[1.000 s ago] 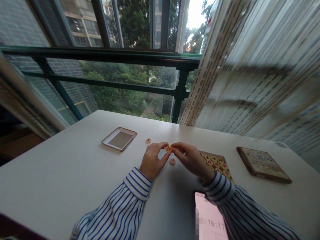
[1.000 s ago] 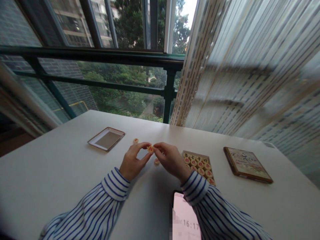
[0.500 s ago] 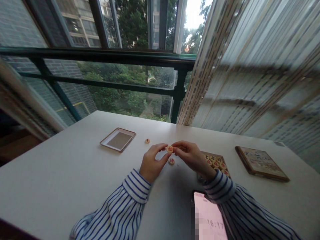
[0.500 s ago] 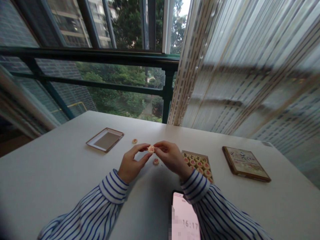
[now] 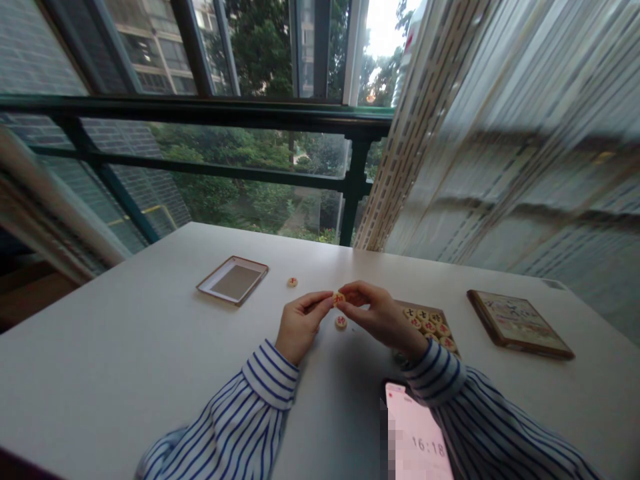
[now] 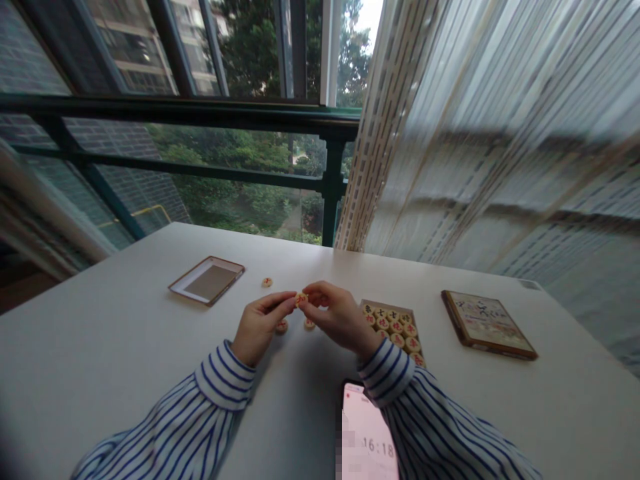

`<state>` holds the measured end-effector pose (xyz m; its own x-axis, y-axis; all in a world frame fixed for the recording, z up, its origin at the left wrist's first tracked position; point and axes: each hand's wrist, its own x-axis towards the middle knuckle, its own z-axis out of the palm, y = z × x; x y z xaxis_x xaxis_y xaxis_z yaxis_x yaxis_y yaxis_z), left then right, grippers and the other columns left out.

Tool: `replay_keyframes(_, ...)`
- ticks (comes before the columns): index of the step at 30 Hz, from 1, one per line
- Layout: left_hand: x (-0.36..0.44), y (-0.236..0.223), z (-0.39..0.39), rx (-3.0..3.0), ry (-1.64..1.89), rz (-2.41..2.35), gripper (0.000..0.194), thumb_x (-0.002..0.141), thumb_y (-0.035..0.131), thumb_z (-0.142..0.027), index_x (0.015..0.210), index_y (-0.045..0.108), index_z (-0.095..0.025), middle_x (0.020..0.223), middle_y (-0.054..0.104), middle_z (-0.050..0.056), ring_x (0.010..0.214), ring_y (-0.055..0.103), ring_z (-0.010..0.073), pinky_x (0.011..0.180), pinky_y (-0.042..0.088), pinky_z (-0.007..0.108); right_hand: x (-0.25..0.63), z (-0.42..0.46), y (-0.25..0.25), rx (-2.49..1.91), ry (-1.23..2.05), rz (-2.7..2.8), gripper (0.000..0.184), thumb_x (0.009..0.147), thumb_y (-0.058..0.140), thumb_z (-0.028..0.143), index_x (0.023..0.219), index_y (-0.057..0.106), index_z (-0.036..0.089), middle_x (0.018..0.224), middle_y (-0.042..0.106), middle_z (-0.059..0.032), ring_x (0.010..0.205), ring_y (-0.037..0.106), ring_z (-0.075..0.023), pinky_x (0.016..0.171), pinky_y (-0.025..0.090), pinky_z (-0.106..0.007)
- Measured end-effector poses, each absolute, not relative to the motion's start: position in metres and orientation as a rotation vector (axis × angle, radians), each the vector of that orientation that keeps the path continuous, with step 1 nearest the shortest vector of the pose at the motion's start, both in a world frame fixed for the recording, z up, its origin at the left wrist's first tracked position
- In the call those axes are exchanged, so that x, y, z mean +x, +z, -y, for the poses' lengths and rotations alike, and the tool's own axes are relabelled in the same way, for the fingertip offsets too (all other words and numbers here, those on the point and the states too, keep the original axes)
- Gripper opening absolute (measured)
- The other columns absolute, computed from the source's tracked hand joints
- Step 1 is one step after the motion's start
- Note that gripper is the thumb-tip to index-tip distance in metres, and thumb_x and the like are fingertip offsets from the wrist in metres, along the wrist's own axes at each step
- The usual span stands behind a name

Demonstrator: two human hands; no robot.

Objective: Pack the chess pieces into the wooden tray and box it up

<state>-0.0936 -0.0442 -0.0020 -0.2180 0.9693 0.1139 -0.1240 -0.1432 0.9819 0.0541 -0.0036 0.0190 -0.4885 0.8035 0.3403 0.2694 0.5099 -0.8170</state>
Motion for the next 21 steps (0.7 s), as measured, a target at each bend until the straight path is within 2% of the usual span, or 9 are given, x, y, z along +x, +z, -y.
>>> replay_keyframes(10,-0.0941,-0.009,0.0432,1.187,1.504,-1.181,0.024,0.068,0.065,-0.033,0.085,0.069,-0.016,0.079,0.07,0.006,0.073,0.063,0.0166,0.055,0.051,0.026,0.0538,0.0056,0.0242,-0.881,0.926,1.984,0.02,0.079,0.054,0.036,0.079,0.058,0.016,0.071,0.064,-0.0021,0.066,0.058,-0.012,0.06,0.047,-0.024)
replay_keyframes(21,-0.0886,-0.0047,0.0461,0.984,1.457,-1.102,0.031,0.063,0.07,-0.029,0.088,0.065,-0.013,0.079,0.07,0.006,0.066,0.063,0.0136,0.052,0.05,0.022,0.0573,0.0026,0.0258,-0.897,0.818,2.095,0.02,0.083,0.048,0.029,0.082,0.062,0.016,0.074,0.066,-0.0024,0.067,0.058,-0.012,0.061,0.044,-0.023)
